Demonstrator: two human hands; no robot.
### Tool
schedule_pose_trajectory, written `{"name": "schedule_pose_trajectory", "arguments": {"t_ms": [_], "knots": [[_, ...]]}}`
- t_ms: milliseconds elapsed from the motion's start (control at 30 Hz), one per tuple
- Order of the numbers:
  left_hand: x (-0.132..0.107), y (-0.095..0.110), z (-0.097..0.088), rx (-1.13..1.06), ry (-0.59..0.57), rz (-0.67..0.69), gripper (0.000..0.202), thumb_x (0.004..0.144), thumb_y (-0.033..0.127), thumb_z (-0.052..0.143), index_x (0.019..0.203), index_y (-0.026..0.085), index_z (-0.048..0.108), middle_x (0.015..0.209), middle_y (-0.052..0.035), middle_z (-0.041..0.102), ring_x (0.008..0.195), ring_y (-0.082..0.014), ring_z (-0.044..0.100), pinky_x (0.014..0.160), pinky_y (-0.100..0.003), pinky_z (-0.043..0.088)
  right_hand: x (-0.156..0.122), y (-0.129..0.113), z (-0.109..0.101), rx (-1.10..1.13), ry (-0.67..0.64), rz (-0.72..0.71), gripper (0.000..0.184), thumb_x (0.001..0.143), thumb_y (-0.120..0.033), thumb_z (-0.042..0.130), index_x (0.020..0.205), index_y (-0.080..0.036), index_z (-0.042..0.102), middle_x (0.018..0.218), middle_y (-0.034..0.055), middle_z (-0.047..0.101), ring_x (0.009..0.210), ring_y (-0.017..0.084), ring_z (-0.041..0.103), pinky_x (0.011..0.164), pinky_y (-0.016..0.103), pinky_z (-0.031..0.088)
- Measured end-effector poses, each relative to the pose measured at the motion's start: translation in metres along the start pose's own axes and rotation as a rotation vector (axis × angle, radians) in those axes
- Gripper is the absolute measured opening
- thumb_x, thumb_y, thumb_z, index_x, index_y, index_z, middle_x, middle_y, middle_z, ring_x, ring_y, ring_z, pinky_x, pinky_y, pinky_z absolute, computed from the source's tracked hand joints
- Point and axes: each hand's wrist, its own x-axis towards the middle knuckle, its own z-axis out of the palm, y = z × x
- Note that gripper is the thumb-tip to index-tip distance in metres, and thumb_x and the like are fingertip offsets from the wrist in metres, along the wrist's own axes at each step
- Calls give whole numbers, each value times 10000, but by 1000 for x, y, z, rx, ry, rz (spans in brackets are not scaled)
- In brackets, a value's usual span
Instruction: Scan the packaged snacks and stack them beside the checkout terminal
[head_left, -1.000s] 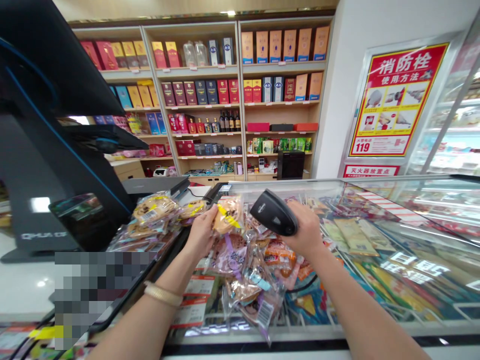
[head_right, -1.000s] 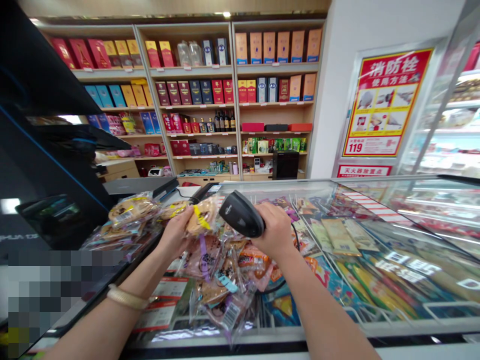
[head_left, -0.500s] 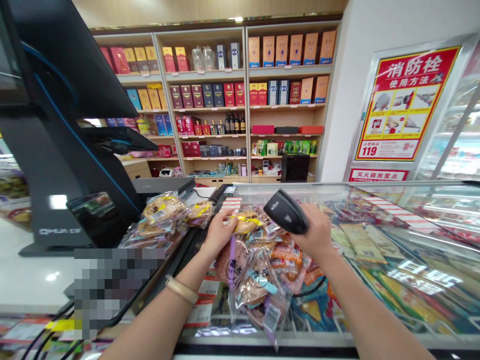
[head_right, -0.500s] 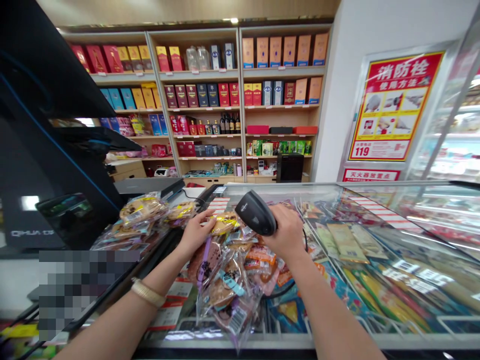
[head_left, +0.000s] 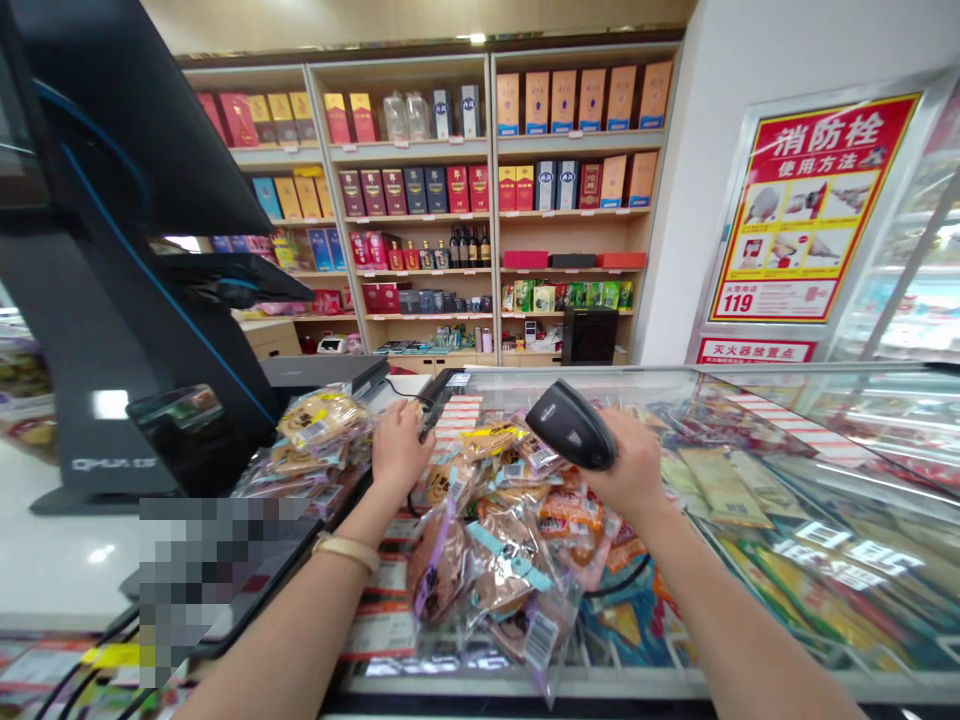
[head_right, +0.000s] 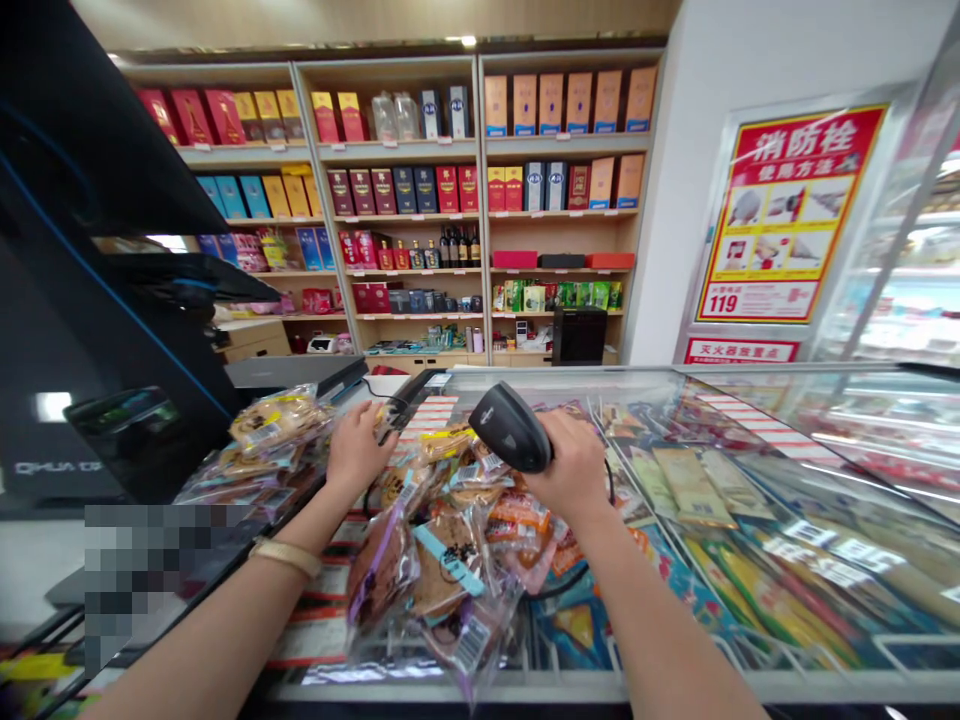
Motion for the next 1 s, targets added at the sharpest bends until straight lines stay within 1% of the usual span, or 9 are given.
{"name": "schedule_pose_trajectory", "arguments": {"t_ms": [100,267,433,667,733,800,867,933,1000], "knots": [[-3,-10,2,130,-64,-9,480,772,193,608,1249,175,566,1412,-197,496,1383,-372,338,1135,-547,229,0,-1,1,10,-3,12,152,760,-310,576,861,-202,610,724,33,595,679,202,560,621,305,379],[-6,-8,1,163,-62,-93,352,879,269,497,1215,223,590,1403,-183,520,1326,-392,396,1081,-667,197,0,-1,1,11,-11,7,144,762,-305,582,855,-197,604,732,40,605,684,205,570,623,308,388],[-5,-5,-6,-1,4,-116,343,907,280,465,1208,227,620,1360,-159,567,1263,-353,480,1093,-581,274,-2,-2,3,23,-16,9,200,743,-286,580,918,-196,613,783,53,634,740,221,593,659,316,415],[-2,8,-17,-666,206,-184,273,907,264,508,1107,198,681,1272,-94,641,1222,-216,553,1092,-333,361,-2,-4,4,33,-32,-12,209,724,-261,579,912,-180,621,781,56,631,740,219,591,660,315,412],[-1,17,-19,-926,251,-277,244,921,269,495,1062,196,680,1189,-70,677,1145,-182,597,1032,-300,425,-2,-4,4,29,-37,-28,203,737,-267,584,912,-173,625,776,56,628,735,214,587,655,311,405],[1,24,-21,-1227,243,-451,218,934,248,470,1009,188,666,1045,-46,708,974,-151,656,907,-271,507,-3,-3,5,26,-46,-40,204,745,-273,590,916,-168,627,777,54,630,731,210,585,651,308,397],[3,27,-21,-1487,155,-680,210,945,219,442,970,168,644,907,-34,703,773,-130,665,750,-247,550,-3,-3,6,29,-65,-47,200,750,-284,592,912,-171,626,778,52,631,727,206,580,644,305,388],[2,24,-20,-1671,-19,-873,206,950,197,432,970,149,632,826,-31,678,610,-106,618,608,-217,538,-4,-3,7,36,-94,-53,177,754,-293,590,884,-178,623,755,46,619,707,201,567,630,302,374],[-2,16,-20,-1819,-205,-923,191,948,210,466,1028,143,626,862,-41,668,586,-93,590,566,-211,525,-5,-3,7,50,-130,-61,166,757,-296,586,873,-183,622,730,40,601,690,196,552,621,300,365]]}}
